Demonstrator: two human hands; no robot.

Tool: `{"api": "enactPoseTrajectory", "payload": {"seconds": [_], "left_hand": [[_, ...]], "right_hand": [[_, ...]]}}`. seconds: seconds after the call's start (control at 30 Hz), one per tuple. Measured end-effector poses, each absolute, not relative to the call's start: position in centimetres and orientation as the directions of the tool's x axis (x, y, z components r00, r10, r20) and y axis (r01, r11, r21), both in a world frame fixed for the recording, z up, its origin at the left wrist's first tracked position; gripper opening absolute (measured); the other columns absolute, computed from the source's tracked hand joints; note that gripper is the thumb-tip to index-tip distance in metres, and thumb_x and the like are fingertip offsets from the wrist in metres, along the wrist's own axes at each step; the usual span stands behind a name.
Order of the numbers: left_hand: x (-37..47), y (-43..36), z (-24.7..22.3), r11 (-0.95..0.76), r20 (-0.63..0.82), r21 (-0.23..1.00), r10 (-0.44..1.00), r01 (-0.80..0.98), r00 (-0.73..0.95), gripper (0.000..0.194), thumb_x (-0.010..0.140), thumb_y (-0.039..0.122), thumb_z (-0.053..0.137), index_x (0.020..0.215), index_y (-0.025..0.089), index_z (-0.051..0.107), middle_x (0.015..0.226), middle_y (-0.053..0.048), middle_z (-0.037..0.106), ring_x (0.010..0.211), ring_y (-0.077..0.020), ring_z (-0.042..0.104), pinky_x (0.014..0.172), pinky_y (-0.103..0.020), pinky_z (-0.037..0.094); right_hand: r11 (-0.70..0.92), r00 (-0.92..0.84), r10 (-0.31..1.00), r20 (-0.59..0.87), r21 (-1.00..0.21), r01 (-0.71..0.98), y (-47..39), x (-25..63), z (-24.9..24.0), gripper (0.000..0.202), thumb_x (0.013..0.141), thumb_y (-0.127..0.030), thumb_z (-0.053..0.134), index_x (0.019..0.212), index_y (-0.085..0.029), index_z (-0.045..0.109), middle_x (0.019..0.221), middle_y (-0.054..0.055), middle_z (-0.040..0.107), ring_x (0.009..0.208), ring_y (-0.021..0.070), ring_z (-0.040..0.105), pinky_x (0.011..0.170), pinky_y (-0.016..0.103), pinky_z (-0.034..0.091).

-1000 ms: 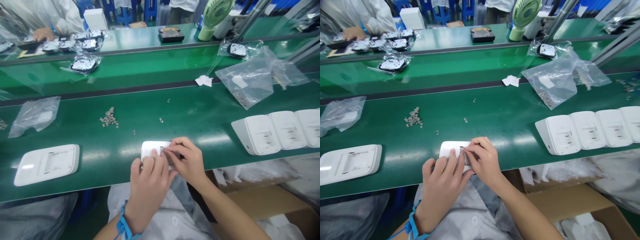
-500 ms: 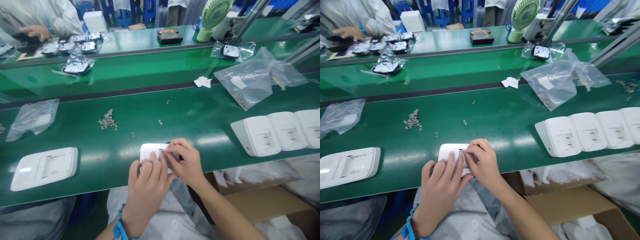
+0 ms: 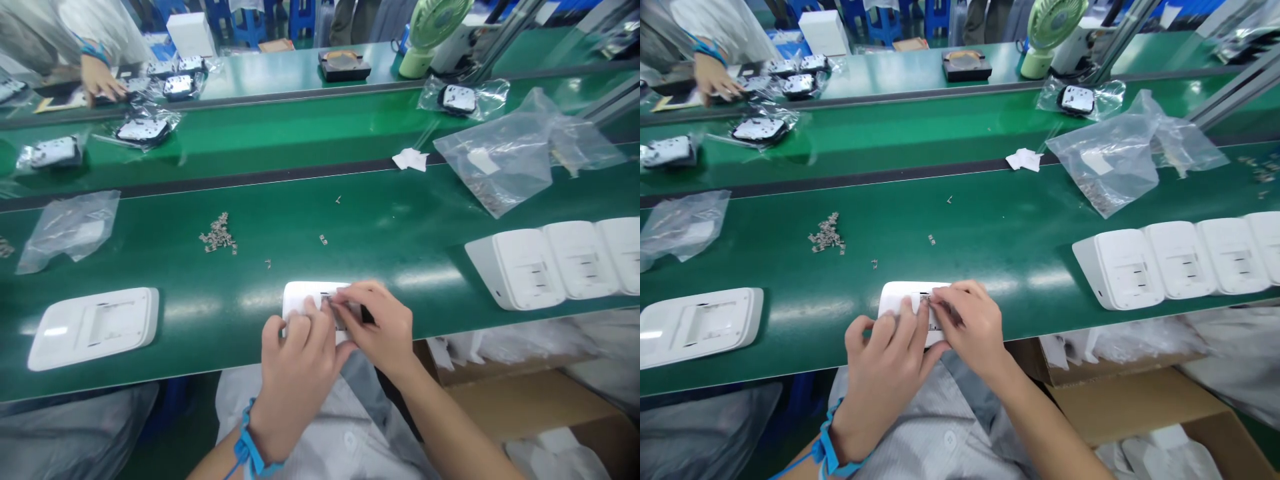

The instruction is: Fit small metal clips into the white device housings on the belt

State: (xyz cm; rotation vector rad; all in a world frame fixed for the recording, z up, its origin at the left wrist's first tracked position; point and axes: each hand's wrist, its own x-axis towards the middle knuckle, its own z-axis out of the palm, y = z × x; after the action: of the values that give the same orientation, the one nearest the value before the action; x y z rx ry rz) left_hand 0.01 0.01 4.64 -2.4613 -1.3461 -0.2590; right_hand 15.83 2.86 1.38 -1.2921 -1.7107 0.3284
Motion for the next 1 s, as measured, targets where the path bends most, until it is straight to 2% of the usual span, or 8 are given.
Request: {"api": "enactPoseTrajectory", "payload": {"seconds": [0.2, 0.47, 0.57, 0.7, 0.8, 1.0], "left_hand": [[0.0, -0.1, 4.5, -0.496, 0.313, -0.187, 0.788, 0.848, 0.53, 0.052, 0.1, 0.049, 0.048, 0.132, 0.012, 0.063, 0.124, -0.012, 0.068, 0.098, -0.0268, 0.053, 0.088, -0.05, 0.037], [-1.0, 0.0, 4.6, -0.566, 0.34, -0.134, 0.745, 0.814, 0.574, 0.046, 0.098, 0.049, 0.051, 0.123, 0.014, 0.068, 0.129, -0.015, 0.067, 0.099, -0.0261, 0.055, 0.09, -0.05, 0.037], [-1.1, -0.1, 4.5, -0.545, 0.345, -0.125, 0.76, 0.829, 0.551, 0.045, 0.099, 0.048, 0.051, 0.122, 0.015, 0.068, 0.131, -0.015, 0.067, 0.098, -0.0254, 0.055, 0.09, -0.049, 0.037], [-1.1, -0.3, 4.2, -0.536, 0.358, -0.118, 0.762, 0.836, 0.539, 0.044, 0.099, 0.049, 0.051, 0.123, 0.016, 0.067, 0.132, -0.014, 0.067, 0.101, -0.0254, 0.055, 0.089, -0.049, 0.037], [-1.2, -0.3, 4.0, -0.531, 0.357, -0.123, 0.765, 0.838, 0.537, 0.045, 0.099, 0.05, 0.049, 0.124, 0.016, 0.067, 0.133, -0.014, 0.066, 0.103, -0.0254, 0.054, 0.089, -0.049, 0.036], [-1.2, -0.5, 3.9, -0.532, 0.367, -0.091, 0.768, 0.842, 0.525, 0.046, 0.1, 0.05, 0.048, 0.123, 0.016, 0.067, 0.133, -0.013, 0.066, 0.104, -0.0255, 0.054, 0.088, -0.049, 0.036]], "right_hand": [[0.427, -0.03, 0.836, 0.549, -0.614, 0.664, 2.7, 15.7, 1.2, 0.017, 0.09, -0.01, 0.064, 0.096, -0.025, 0.07, 0.083, 0.002, 0.073, 0.081, 0.0175, 0.068, 0.071, 0.034, 0.057], [0.594, -0.265, 0.736, 0.624, -0.405, 0.695, 2.7, 16.3, 1.2, 0.031, 0.09, 0.001, 0.056, 0.11, -0.022, 0.065, 0.085, 0.003, 0.074, 0.088, 0.0192, 0.067, 0.079, 0.037, 0.051], [0.566, -0.211, 0.764, 0.61, -0.478, 0.671, 3.1, 16.2, 1.1, 0.027, 0.09, -0.002, 0.058, 0.107, -0.022, 0.065, 0.085, 0.003, 0.074, 0.086, 0.0184, 0.066, 0.075, 0.034, 0.053], [0.493, -0.114, 0.822, 0.558, -0.597, 0.633, 3.9, 16.1, 1.2, 0.025, 0.089, -0.009, 0.061, 0.111, -0.022, 0.065, 0.103, 0.006, 0.073, 0.09, 0.0189, 0.067, 0.08, 0.035, 0.056], [0.466, -0.162, 0.858, 0.487, -0.607, 0.644, 4.5, 16.1, 1.7, 0.023, 0.087, -0.008, 0.06, 0.105, -0.021, 0.067, 0.105, 0.007, 0.072, 0.093, 0.0201, 0.068, 0.08, 0.035, 0.056], [0.457, -0.263, 0.881, 0.394, -0.562, 0.689, 5.6, 16.2, 2.8, 0.019, 0.083, -0.006, 0.058, 0.096, -0.017, 0.065, 0.1, 0.008, 0.07, 0.084, 0.0194, 0.066, 0.072, 0.032, 0.054]]}}
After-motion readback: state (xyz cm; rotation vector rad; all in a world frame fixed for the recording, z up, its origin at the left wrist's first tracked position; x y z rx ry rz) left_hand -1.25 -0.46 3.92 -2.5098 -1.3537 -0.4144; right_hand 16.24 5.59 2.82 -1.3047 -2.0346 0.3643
